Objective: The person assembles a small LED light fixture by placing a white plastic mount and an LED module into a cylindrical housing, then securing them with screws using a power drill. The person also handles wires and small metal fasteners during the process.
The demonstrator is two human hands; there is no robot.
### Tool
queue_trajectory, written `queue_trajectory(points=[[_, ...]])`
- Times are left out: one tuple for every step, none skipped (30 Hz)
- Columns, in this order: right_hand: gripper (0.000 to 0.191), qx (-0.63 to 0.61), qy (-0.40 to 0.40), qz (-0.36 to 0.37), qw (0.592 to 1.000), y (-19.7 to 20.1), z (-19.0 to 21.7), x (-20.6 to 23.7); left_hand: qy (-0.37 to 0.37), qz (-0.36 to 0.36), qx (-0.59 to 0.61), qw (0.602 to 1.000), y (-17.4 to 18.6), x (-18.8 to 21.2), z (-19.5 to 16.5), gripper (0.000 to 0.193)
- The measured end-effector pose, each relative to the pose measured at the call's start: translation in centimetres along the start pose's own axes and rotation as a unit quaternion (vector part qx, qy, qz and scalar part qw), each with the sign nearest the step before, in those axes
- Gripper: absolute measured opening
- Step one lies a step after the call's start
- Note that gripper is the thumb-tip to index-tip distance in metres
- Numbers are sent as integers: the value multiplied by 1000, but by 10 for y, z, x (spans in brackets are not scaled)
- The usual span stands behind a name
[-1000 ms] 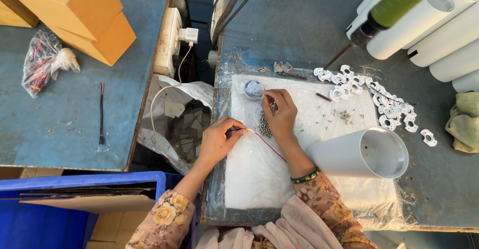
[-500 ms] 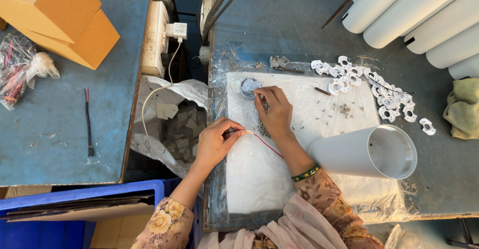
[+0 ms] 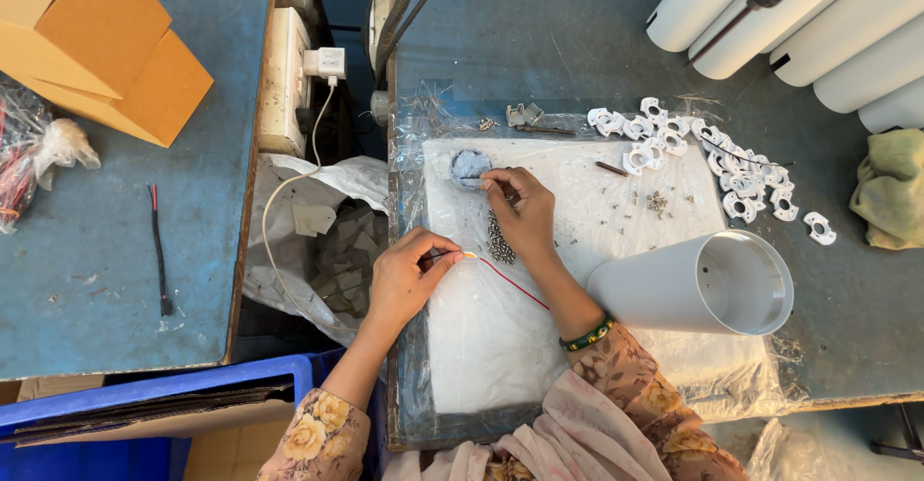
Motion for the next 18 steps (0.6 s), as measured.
queue_trajectory(points=[[14, -24, -19, 0, 1000, 1, -1, -1, -1, -1, 1, 1000, 0, 0, 0, 12], [15, -49, -39, 1, 998, 1, -2, -1, -3, -1, 3, 1000, 0, 1, -1, 12], [15, -73, -57, 1, 996, 1, -2, -1, -6, 0, 5, 1000, 0, 1, -1, 12], [15, -79, -61, -4, 995, 2, -2, -1, -8, 0, 7, 1000, 0, 2, -2, 12], [15, -85, -64, -9, 994, 2, -1, -1, -11, 0, 9, 1000, 1, 2, -2, 12], [16, -91, -68, -13, 993, 3, -1, -1, -14, 0, 12, 1000, 1, 3, -2, 12], [16, -98, -69, -18, 993, 3, 0, 0, -16, 0, 14, 1000, 1, 3, -3, 12], [16, -105, -70, -23, 992, 3, 1, 0, -17, 1, 13, 1000, 2, 3, -3, 12], [16, -113, -70, -27, 991, 4, 2, 1, -17, 2, 12, 1000, 2, 4, -3, 12], [16, -107, -69, -35, 991, 4, 3, 1, -18, 3, 11, 1000, 2, 4, -4, 13], [16, -101, -68, -41, 992, 4, 4, 2, -17, 2, 15, 1000, 2, 4, -4, 13], [15, -95, -67, -48, 992, 5, 5, 2, -16, 2, 18, 1000, 3, 4, -4, 13], [15, -99, -64, -49, 992, 5, 6, 2, -15, 2, 21, 1000, 3, 4, -4, 13], [16, -104, -62, -51, 991, 5, 7, 1, -16, 2, 20, 1000, 3, 4, -5, 13], [16, -109, -60, -53, 991, 5, 8, 1, -16, 2, 19, 1000, 4, 4, -5, 13], [15, -107, -61, -54, 991, 5, 9, 0, -17, 2, 17, 1000, 4, 3, -5, 13], [15, -105, -63, -55, 991, 5, 9, 0, -15, 3, 15, 1000, 4, 3, -5, 13], [15, -102, -64, -55, 991, 5, 9, 0, -14, 3, 12, 1000, 4, 2, -5, 13]])
Point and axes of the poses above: each hand's wrist, its own x-axis away from the middle knuckle, its own y-axis out of the back of the hand, z = x × y, the point moved 2 cm from there along -x, towards the middle knuckle, and after that the axes turned 3 degrees about -z, right-handed, at the moved point
